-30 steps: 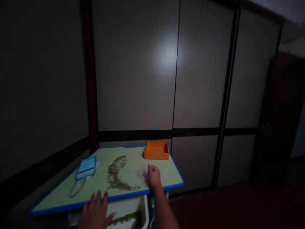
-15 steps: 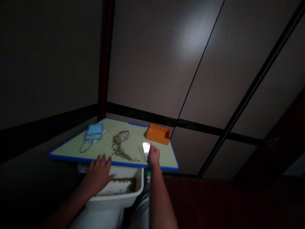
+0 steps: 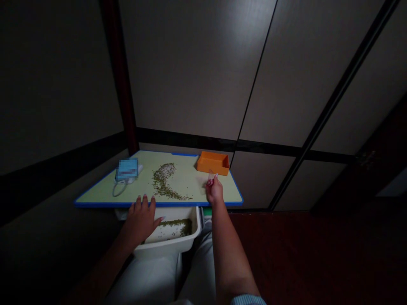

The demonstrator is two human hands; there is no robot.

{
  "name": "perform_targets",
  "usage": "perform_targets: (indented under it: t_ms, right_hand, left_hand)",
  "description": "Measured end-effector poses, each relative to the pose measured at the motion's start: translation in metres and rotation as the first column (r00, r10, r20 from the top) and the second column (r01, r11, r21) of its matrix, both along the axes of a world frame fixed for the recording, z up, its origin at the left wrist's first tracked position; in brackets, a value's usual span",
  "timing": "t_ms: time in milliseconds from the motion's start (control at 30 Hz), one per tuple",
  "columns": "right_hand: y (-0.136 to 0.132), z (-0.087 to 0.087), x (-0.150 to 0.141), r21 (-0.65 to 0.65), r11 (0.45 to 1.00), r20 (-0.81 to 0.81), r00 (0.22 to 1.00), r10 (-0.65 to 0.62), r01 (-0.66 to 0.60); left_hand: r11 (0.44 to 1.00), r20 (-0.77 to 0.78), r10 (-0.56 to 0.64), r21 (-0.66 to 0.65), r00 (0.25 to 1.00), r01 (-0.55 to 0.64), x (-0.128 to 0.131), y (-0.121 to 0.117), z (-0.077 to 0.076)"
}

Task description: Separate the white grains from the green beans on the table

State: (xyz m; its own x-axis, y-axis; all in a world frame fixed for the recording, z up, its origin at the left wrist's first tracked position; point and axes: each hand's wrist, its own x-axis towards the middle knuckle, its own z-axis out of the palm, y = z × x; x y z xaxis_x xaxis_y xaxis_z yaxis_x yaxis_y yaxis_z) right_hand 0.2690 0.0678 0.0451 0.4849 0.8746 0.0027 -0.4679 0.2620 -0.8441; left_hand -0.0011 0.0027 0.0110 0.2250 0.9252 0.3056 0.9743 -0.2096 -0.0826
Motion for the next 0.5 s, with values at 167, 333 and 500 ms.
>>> perform_targets:
  t_ms: [167, 333, 500]
  right_hand:
    - [-0.0034, 0.0021, 0.0013, 0.004, 1.0, -0.083, 0.996, 0.011, -0.011]
    - [-0.0027, -0.0001, 0.0021, 0.011, 0.999, -0.086, 0.996, 0.032, -0.032]
    - [0.001, -0.0034, 0.0032, 0.11, 0.994, 0.002, 1.0, 0.02, -0.02]
  left_hand:
    - [1.0, -0.018, -0.003, 0.003, 1.0, 0.003, -0.0008, 0.0, 0.0003]
    - [1.0, -0.019, -0.002, 0.006, 1.0, 0.002, -0.0005, 0.0009, -0.001]
    - [1.0, -0.017, -0.001, 0.008, 1.0, 0.001, -0.0009, 0.0011, -0.0033]
